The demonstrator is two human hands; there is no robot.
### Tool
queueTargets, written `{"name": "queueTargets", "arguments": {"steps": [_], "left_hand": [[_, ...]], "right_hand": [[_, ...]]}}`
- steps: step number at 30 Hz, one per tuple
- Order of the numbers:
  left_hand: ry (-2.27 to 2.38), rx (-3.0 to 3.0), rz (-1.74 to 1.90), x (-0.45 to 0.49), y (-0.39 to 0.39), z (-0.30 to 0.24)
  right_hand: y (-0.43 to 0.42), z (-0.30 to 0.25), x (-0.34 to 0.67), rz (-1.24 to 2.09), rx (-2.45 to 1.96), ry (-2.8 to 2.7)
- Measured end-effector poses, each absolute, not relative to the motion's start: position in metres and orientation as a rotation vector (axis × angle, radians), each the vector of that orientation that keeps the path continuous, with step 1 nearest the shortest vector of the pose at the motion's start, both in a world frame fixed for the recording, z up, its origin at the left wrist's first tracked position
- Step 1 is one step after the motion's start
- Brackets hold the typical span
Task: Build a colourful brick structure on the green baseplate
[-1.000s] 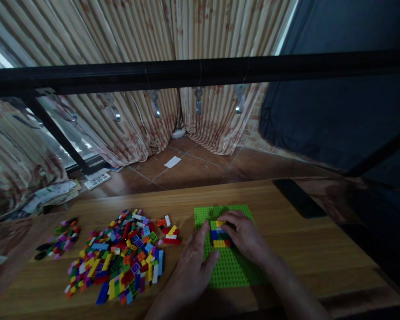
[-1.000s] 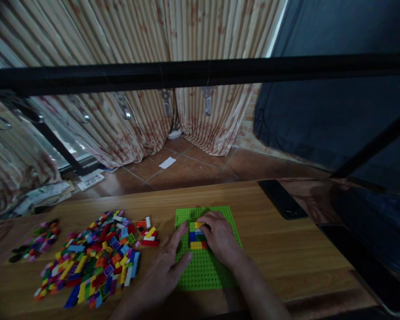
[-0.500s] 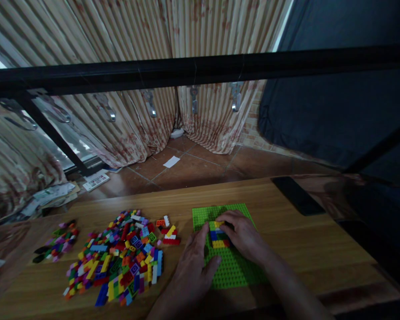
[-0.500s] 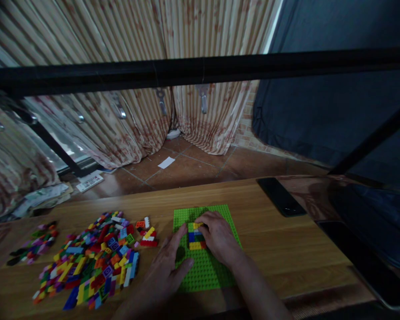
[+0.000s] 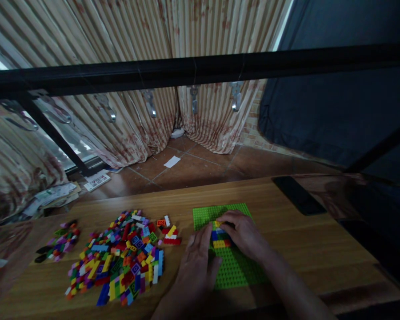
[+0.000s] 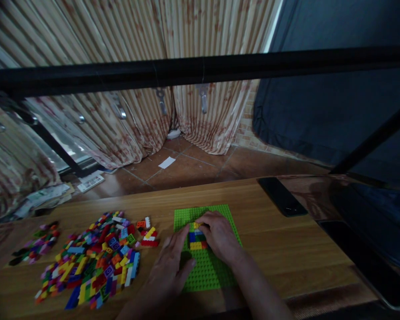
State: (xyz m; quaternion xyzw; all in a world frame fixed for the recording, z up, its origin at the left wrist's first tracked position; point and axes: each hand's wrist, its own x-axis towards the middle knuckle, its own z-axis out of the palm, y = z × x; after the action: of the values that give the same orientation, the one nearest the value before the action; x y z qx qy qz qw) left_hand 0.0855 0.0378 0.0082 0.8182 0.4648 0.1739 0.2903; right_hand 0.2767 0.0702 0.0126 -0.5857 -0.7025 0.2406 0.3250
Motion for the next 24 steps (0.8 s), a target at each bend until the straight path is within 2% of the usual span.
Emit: {"name": "queueTargets", "arguments": {"steps": [24], "left_hand": [[1.459, 2.28, 0.378, 0.114, 0.041, 0.015]], "right_hand": [[0.073, 0.007, 0.279, 0.738, -1.566, -1.748]]}}
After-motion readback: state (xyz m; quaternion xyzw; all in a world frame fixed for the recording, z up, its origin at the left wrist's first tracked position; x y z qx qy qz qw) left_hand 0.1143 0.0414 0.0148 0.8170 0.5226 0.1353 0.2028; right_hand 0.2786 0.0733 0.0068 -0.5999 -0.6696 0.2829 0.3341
